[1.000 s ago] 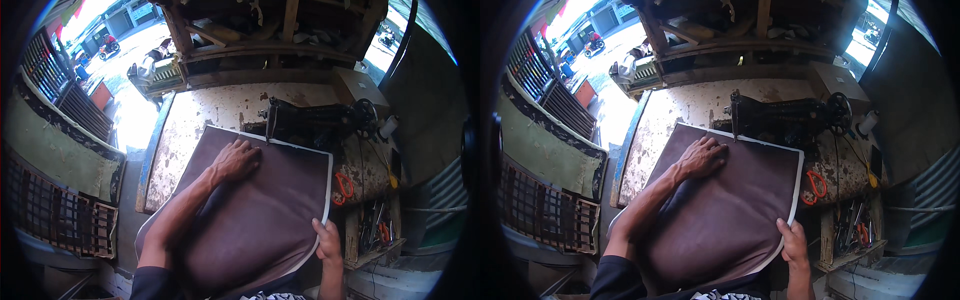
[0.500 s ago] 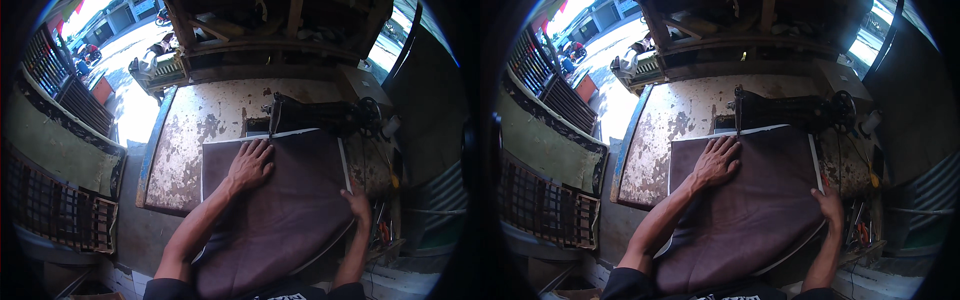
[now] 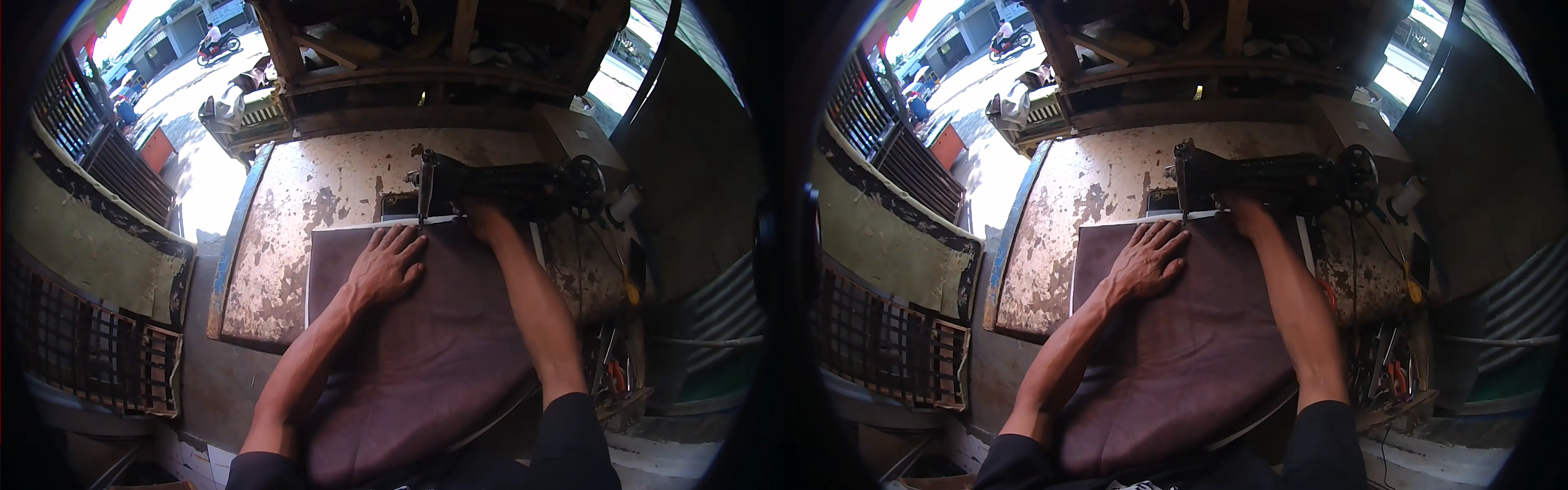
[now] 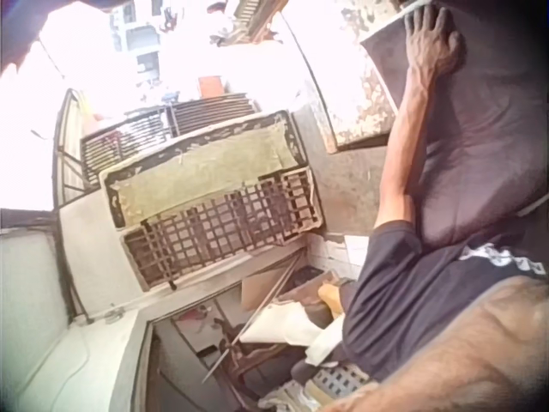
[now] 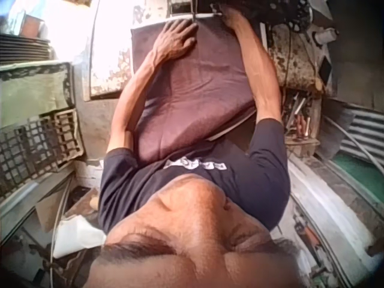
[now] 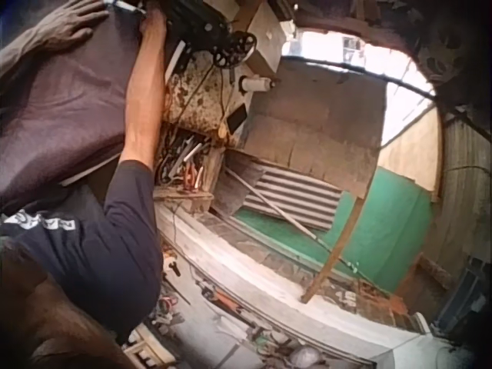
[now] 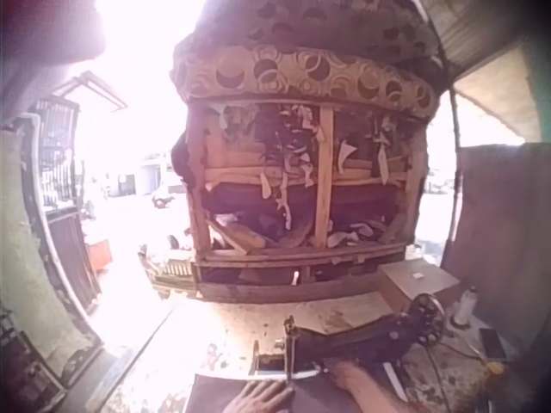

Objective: The person aligns a brown fabric cover over a padded seat frame and sews the edges together using a sewing machine. They then trim the excess fabric from the perimeter using shears.

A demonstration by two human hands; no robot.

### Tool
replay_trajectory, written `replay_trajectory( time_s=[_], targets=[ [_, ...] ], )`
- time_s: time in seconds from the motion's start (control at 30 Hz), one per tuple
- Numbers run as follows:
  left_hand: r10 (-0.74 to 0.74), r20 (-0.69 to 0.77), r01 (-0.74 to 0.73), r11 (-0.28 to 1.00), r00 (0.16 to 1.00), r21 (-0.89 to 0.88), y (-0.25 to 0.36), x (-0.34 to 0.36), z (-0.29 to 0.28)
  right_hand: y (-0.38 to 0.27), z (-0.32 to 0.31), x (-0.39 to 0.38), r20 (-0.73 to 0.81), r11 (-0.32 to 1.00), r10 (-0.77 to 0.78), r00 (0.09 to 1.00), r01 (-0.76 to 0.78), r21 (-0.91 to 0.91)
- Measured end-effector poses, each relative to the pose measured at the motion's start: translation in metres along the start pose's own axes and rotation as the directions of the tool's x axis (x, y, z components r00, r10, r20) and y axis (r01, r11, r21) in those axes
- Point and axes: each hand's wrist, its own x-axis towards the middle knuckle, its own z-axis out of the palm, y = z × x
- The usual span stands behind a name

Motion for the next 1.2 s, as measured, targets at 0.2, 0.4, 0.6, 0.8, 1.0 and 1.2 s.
replay_trajectory(
  time_s=[0.2, 0.4, 0.6, 0.8, 1.0, 1.2],
  targets=[
    [0.148, -0.077, -0.155, 0.984, 0.986, -0.087, 0.042, 0.042, 0.015, 0.074, -0.081, 0.093, 0.103, 0.141, -0.718, 0.688, 0.288, -0.947],
    [0.04, -0.122, -0.05, 0.995, 0.992, -0.081, 0.018, 0.006, -0.002, -0.013, -0.036, -0.226, -0.346, 0.507, -0.675, 0.652, 0.07, -0.859],
    [0.024, -0.114, -0.035, 0.995, 0.993, -0.098, 0.021, 0.011, 0.002, 0.097, -0.07, -0.351, -0.648, 0.978, 0.074, 0.758, -0.183, -0.104],
    [-0.06, -0.04, 0.059, 0.998, 0.997, -0.033, 0.021, 0.0, 0.011, 0.066, -0.025, -0.363, -0.558, 0.998, -0.043, 0.829, 0.061, 0.014],
    [-0.07, -0.048, 0.069, 0.997, 0.996, -0.019, 0.025, 0.005, 0.005, 0.06, -0.019, -0.357, -0.385, 0.6, -0.252, 0.888, -0.169, -0.782],
    [-0.07, -0.015, 0.069, 0.996, 0.997, -0.064, 0.024, -0.002, 0.002, 0.052, -0.019, -0.358, -0.334, 0.607, -0.271, 0.903, -0.109, -0.787]
  ],
)
